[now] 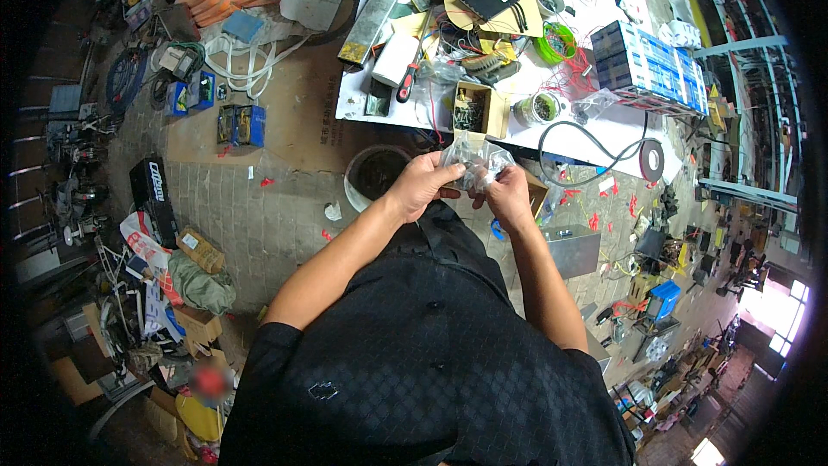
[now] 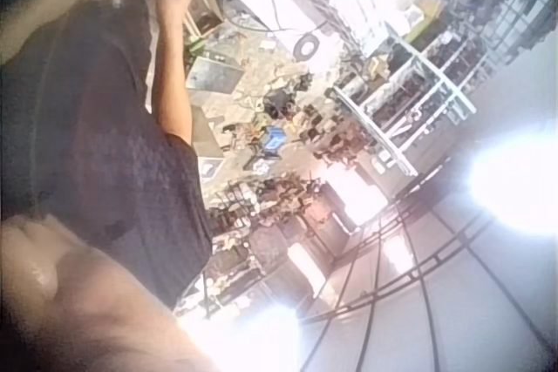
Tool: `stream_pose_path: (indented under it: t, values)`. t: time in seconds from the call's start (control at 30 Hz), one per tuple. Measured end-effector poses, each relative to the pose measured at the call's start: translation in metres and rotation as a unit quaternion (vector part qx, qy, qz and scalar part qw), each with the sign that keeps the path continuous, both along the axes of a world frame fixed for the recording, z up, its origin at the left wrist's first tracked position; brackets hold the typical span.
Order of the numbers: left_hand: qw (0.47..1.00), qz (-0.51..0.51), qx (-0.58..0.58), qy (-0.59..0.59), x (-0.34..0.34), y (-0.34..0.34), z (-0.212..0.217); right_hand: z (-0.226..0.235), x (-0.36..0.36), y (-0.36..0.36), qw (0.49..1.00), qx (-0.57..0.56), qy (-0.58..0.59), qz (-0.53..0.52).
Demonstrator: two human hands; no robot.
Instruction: The person walks through a cluttered workshop, picks up a small component, and moves to a workbench. They handle wires and a power supply, then return to a metal box to install a latch using a screwdriver. The person tightens screws and tests the latch before walking away.
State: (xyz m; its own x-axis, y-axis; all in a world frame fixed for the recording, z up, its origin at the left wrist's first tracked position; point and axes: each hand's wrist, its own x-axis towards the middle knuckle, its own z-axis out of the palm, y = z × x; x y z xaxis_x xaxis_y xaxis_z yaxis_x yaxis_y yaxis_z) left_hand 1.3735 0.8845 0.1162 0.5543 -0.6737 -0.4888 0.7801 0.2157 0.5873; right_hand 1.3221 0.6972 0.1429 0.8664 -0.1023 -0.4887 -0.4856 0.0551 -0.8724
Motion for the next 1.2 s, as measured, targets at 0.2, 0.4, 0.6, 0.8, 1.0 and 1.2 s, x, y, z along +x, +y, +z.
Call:
stream_pose_path:
  t: [0.2,0.4,0.6,0.8,1.0,1.2]
  values:
    - [0.997,0.024,0.043,-0.051,-0.002,-0.004,-0.008,-0.004,0.003,0.004,0.999,-0.036,-0.023,0.001]
    - [0.998,0.039,0.028,-0.037,-0.003,-0.005,-0.007,-0.004,0.006,0.003,0.999,-0.039,-0.029,0.010]
    - [0.989,-0.011,0.093,-0.111,0.000,-0.006,-0.004,0.000,0.011,-0.006,0.992,-0.071,-0.079,0.066]
    - [1.000,0.028,0.003,-0.008,-0.004,-0.003,0.003,0.005,0.015,-0.007,0.996,0.002,0.002,0.092]
    - [1.000,0.022,-0.011,0.016,-0.006,-0.007,-0.004,-0.001,0.009,-0.019,0.993,0.081,-0.040,0.073]
    - [0.999,0.020,0.022,0.012,-0.007,-0.012,-0.002,0.005,0.008,-0.021,0.996,0.034,-0.017,0.085]
